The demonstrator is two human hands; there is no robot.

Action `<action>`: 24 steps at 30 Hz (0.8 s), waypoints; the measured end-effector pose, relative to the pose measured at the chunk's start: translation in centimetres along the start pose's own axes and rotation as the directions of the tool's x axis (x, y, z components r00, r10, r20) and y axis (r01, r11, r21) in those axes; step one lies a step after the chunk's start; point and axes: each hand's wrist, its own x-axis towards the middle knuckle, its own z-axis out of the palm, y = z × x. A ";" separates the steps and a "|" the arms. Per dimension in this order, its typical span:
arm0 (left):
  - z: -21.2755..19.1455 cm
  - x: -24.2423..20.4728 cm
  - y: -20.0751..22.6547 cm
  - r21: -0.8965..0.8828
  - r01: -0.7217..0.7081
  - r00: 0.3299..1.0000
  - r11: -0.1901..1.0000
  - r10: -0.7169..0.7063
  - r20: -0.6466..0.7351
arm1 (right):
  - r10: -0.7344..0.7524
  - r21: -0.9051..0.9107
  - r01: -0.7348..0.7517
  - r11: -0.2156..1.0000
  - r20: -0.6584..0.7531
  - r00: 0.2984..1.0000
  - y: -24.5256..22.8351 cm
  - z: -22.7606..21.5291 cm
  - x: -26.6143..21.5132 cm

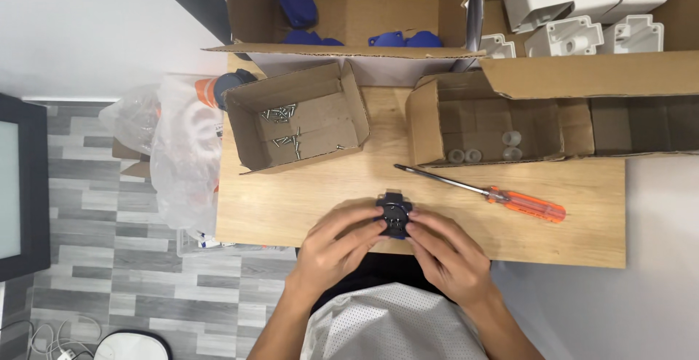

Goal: The person assembles electrical components on a wooden table, using a screwdriver to secure blue plastic covers onto white boxes. They repeatedly pick up parts from cardboard boxes, align them, and tighten screws before placing the finished items aside.

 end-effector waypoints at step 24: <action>-0.3 0.7 0.0 0.004 0.062 0.994 0.998 -0.062 0.090 | -0.012 0.025 0.012 1.000 0.013 1.000 0.8 0.5 -0.3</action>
